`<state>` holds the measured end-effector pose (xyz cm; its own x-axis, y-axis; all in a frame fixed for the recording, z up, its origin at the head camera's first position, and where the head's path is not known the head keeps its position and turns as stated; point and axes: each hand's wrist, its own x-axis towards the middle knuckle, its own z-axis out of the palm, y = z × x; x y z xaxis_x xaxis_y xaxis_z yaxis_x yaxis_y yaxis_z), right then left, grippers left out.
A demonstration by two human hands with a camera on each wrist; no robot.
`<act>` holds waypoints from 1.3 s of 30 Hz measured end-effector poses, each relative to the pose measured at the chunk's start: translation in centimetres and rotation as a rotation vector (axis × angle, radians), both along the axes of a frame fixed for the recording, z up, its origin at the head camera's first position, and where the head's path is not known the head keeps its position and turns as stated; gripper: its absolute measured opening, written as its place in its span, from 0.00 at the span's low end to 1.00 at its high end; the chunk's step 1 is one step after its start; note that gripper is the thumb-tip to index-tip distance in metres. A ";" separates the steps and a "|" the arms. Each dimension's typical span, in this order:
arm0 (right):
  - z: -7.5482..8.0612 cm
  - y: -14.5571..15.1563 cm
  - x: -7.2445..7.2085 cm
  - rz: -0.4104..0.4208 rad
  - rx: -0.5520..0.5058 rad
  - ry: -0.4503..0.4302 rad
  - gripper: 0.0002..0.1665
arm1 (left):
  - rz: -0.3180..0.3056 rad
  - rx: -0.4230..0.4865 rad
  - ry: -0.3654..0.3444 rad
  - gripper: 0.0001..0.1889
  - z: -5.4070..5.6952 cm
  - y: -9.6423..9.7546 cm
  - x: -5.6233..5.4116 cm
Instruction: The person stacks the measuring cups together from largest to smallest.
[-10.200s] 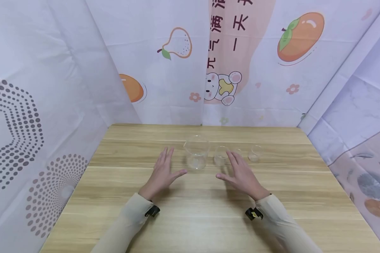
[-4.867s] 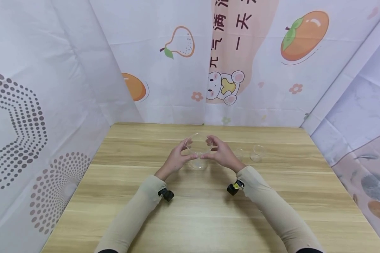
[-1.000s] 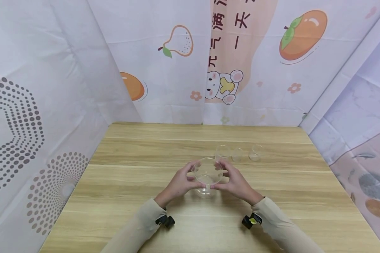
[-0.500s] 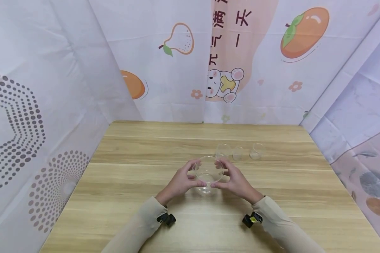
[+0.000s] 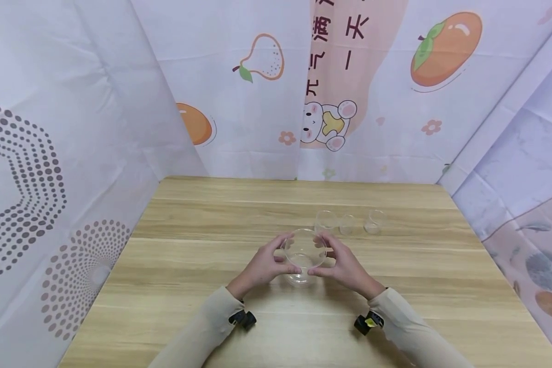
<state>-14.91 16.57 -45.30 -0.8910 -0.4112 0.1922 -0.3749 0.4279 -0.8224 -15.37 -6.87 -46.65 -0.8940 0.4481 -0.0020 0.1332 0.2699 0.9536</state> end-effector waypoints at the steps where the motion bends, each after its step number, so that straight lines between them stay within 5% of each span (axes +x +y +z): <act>1: 0.0 0.0 0.0 0.002 0.000 0.001 0.44 | -0.007 0.000 -0.001 0.45 0.0 0.0 0.0; 24: 0.1 0.0 0.5 -0.024 0.005 -0.004 0.44 | -0.034 -0.067 -0.005 0.48 0.0 -0.2 -0.4; 31: 0.1 0.0 0.3 -0.025 0.026 0.015 0.44 | -0.066 -0.022 -0.012 0.48 -0.1 -0.1 -0.7; 39: 0.1 0.5 0.2 -0.005 0.063 0.017 0.53 | -0.061 -0.022 -0.022 0.47 -0.3 0.0 -0.6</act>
